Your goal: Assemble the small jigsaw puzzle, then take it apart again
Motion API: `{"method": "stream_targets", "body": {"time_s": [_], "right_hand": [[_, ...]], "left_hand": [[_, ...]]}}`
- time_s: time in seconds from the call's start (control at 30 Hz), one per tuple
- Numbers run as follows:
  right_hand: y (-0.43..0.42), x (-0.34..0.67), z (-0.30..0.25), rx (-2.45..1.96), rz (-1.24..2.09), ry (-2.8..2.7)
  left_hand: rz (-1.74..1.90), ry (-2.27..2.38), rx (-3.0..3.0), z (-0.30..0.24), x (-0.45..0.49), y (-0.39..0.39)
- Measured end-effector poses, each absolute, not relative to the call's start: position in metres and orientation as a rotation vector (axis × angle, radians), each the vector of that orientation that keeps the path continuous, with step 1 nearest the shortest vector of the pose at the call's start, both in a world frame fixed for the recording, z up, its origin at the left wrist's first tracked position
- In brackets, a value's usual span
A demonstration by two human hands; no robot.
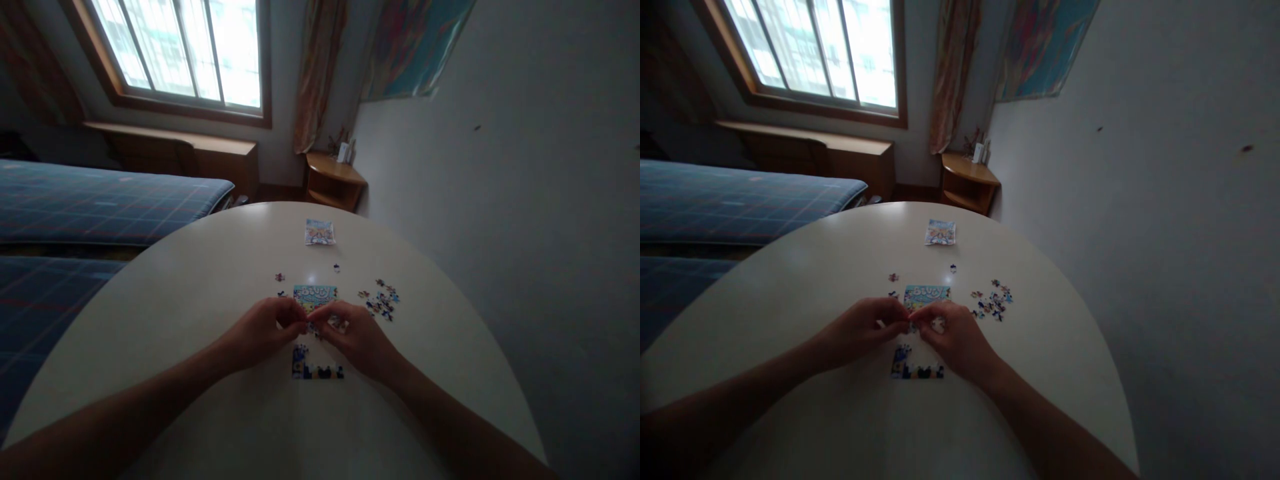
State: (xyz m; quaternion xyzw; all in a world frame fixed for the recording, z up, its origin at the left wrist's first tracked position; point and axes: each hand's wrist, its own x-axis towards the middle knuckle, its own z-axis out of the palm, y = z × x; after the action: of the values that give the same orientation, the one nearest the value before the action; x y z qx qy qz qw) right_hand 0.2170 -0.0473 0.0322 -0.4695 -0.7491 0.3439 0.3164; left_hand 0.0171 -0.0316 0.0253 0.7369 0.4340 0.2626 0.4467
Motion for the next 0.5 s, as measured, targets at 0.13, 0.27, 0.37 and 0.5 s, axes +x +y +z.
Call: {"method": "stream_targets", "body": {"time_s": [0.13,0.27,0.37,0.5], "right_hand": [[-0.049,0.215,0.033,-1.27,0.912,-1.941],[-0.049,0.213,0.032,-1.283,0.941,-1.914],[-0.049,0.213,0.031,-1.275,0.915,-1.943],[-0.048,0.214,0.028,-1.241,0.967,-1.93]], "left_hand": [[0.656,1.086,1.762,0.018,0.019,-0.032],[0.662,1.062,1.603,0.02,0.019,-0.032],[0.612,1.07,1.569,0.028,0.018,-0.031],[0.542,1.07,1.6,0.036,0.015,-0.029]]}}
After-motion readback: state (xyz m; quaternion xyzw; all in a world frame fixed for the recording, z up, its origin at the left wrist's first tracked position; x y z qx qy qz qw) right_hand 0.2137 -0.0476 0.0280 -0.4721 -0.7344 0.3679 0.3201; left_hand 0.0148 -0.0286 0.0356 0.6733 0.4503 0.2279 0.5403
